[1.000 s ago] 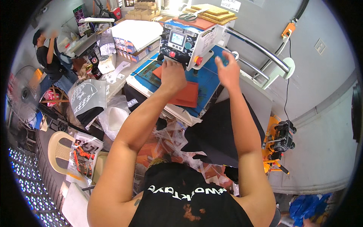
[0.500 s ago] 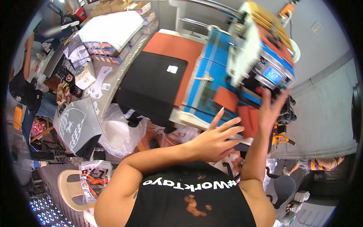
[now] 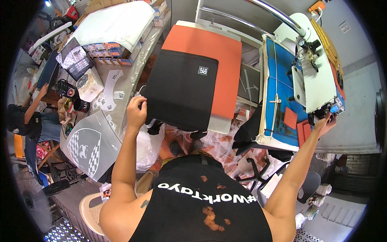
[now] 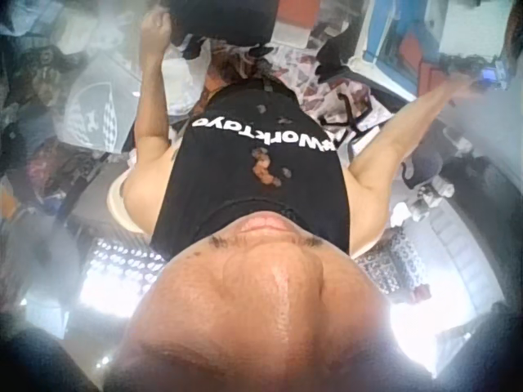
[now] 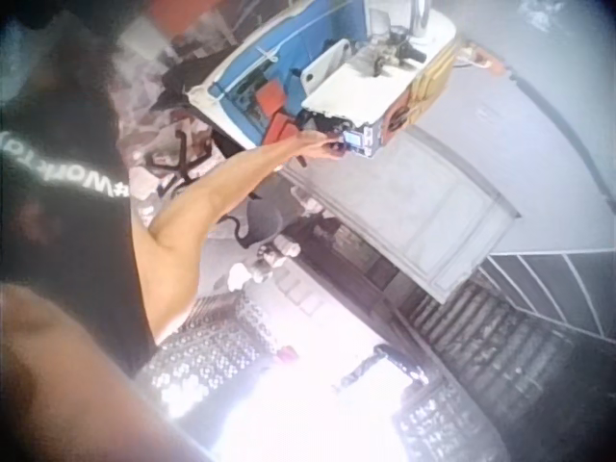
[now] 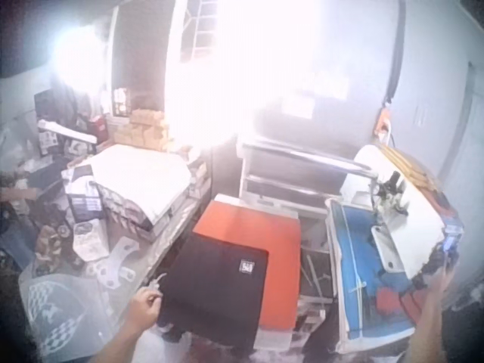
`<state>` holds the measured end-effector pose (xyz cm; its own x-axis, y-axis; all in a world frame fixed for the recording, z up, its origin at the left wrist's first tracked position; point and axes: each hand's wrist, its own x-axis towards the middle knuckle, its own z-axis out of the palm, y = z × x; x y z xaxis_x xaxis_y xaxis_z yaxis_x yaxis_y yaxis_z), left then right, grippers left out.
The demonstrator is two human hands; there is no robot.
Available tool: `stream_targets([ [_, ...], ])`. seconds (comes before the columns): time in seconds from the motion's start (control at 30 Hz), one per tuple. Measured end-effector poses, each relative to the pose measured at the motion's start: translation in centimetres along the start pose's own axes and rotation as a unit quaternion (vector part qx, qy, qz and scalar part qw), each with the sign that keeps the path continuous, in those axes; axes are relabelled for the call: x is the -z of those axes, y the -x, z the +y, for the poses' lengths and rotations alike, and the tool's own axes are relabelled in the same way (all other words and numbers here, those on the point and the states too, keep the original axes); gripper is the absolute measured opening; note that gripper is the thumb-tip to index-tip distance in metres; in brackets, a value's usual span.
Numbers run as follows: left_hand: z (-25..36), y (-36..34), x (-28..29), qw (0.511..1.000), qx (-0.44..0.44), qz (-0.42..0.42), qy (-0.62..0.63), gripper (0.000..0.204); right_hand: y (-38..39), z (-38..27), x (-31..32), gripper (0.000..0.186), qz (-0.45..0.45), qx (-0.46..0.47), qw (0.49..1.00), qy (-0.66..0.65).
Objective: The person places a black t-shirt onto a heat press machine, aligns multiple vinyl decals on the garment, trims the decals with scissors, and uses the heat press to apply the designs.
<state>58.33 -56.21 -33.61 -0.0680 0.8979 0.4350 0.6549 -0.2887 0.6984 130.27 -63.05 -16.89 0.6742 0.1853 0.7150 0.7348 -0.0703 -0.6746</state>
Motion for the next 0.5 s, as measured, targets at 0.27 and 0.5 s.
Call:
stream_targets([
  [0.27, 8.4, -7.3, -11.4, 0.97, -0.212, -0.115, -0.019, 0.01, -1.8, 3.3, 0.2, 0.06, 0.012, 0.007, 0.998, 0.06],
  [0.5, 2.9, -18.3, -19.1, 0.955, -0.157, -0.116, -0.222, 0.029, 0.2, -2.2, 0.5, 0.044, 0.092, 0.124, 0.97, 0.189],
])
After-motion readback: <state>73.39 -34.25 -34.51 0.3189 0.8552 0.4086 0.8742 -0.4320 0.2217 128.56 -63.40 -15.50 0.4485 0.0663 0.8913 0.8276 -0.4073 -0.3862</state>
